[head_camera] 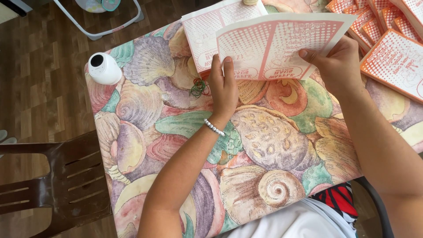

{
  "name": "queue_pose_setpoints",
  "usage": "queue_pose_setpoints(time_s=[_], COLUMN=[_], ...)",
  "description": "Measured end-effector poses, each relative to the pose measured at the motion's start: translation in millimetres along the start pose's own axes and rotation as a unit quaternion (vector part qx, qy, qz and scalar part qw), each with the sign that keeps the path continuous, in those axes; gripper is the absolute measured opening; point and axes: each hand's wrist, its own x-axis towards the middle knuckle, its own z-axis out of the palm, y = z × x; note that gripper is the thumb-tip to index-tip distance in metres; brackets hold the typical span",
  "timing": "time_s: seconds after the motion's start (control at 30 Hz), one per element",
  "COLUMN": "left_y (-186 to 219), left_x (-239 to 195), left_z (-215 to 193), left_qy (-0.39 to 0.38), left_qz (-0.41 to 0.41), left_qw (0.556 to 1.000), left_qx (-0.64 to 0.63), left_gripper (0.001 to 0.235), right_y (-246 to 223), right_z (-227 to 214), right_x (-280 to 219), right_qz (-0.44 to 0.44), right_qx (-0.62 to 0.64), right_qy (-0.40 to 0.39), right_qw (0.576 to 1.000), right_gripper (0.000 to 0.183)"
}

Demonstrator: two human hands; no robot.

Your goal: Folding and stacking paper bags on a table at a manual packaging station.

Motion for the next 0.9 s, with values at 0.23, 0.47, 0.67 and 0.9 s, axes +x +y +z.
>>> queue_pose_setpoints(time_s=[0.23, 0.47, 0.67, 0.9], left_y=[8, 3, 1, 2], left_x=[0, -1, -1, -2], left_z=[0, 0, 0, 0], left_qy=[0.007, 0.001, -0.017, -0.032], left_qz=[0.011, 0.001, 0.002, 0.010], left_qw=[0.998, 0.999, 1.000, 0.999], left_qx=[-0.065, -0.042, -0.026, -0.004], left_gripper=[0.014, 0.024, 0.025, 0.022], right_y=[-4, 0, 3, -11], right_z=[0, -3, -3, -6], right_x=[0, 0, 1, -2], right_qz=[0.003, -0.012, 0.011, -0.245], right_qx=[0.043, 0.014, 0.006, -0.441], right_qy=[-0.005, -0.004, 0.000, 0.196], right_qw=[0.999, 1.000, 1.000, 0.841], right_gripper=[0.030, 0.023, 0.024, 0.114])
